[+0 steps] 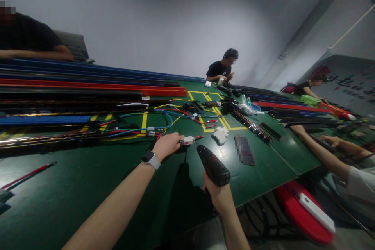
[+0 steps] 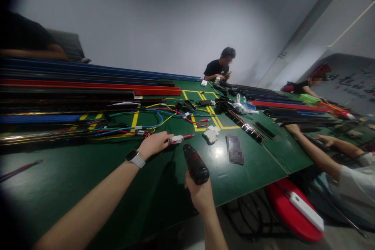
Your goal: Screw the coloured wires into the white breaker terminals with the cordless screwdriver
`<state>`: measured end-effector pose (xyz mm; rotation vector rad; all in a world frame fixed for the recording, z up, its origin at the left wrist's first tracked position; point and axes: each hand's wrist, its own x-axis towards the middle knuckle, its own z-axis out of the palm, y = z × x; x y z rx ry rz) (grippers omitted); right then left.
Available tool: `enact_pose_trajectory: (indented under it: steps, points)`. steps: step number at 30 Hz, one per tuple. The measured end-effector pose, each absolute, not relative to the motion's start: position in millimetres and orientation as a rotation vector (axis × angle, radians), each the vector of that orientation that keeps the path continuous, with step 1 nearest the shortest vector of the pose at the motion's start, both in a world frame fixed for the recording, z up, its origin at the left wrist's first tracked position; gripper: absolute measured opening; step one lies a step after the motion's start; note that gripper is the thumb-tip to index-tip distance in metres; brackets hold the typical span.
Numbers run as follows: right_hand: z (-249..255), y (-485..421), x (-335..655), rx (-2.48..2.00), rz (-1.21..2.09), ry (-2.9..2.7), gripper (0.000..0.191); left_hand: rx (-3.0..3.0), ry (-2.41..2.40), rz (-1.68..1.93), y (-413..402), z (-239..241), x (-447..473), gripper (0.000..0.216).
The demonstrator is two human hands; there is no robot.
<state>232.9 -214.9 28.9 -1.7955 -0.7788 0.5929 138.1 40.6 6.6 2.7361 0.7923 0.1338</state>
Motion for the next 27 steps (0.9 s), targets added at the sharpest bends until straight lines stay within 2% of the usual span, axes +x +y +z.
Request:
enact_pose_trajectory:
  steps: [3, 8, 13, 27]
  points:
    - [28.1, -215.0, 232.7, -1.769, 0.592, -0.788, 0.030, 2.726, 0.792, 0.126, 41.0, 7.2, 138.1, 0.032]
    - [27.0, -214.9, 233.1, -1.814, 0.595, -0.785, 0.037, 2.726, 0.794, 0.143, 41.2, 6.8, 137.9, 0.034]
    - [27.2, -213.8, 233.4, -1.779, 0.597, -0.793, 0.030, 2.728, 0.791, 0.147, 41.2, 5.8, 138.3, 0.038]
    - [30.1, -214.5, 232.9, -1.804, 0.610, -0.790, 0.032, 2.717, 0.797, 0.140, 40.3, 7.7, 138.1, 0.037]
